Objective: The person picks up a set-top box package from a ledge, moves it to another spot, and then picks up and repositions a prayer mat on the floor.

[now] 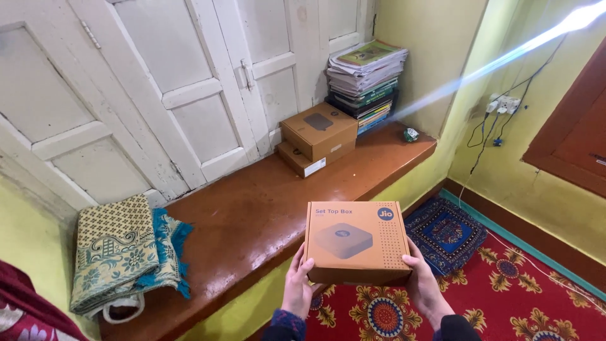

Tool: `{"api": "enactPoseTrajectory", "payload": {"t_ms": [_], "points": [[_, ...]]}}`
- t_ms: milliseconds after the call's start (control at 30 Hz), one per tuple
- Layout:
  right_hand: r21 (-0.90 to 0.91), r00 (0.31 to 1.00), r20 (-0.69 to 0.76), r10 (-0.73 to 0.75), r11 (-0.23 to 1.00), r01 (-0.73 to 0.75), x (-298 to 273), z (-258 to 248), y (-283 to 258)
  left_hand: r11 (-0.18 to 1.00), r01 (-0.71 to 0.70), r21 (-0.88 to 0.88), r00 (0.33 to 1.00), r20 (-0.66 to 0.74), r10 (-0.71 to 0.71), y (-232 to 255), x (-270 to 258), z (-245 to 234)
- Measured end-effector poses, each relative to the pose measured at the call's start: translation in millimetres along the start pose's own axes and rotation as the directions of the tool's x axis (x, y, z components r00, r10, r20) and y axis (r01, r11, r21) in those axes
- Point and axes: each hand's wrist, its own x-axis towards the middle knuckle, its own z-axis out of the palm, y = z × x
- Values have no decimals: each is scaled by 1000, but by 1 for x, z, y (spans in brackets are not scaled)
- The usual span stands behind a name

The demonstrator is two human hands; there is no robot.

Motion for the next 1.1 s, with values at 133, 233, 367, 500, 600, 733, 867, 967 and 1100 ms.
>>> {"api": "enactPoseTrajectory", "payload": {"t_ms": [133,233,367,500,600,733,867,967,1100], "points": [[-15,1000,10,-19,1000,19,10,1,5,1000,17,-17,1000,-25,-17,1,9,-3],[2,1000,4,-5,1000,5,12,3,2,1000,27,-2,999,-30,-27,3,11,0],[-7,1000,9,8,1000,-8,24,0,-2,1000,23,-7,999,-30,-24,5,14,8],[4,999,37,3,1000,-3,41,-2,-8,1000,5,22,1000,-31,-4,6,24,19],[43,998,60,-8,999,5,54,-4,-17,1000,-6,-9,1000,-13,6,2,35,27],[28,997,76,5,1000,-7,68,-11,-32,1000,-19,22,999,-31,20,0,43,46],[9,992,120,-31,1000,30,88,-25,-43,999,-41,-7,999,-22,41,-6,54,62],[13,992,122,-23,1000,21,94,-26,-57,998,-55,-4,998,-18,55,-11,62,74],[-1,993,114,-11,1000,11,106,-29,-73,997,-71,-5,997,-28,71,-21,78,84]]}}
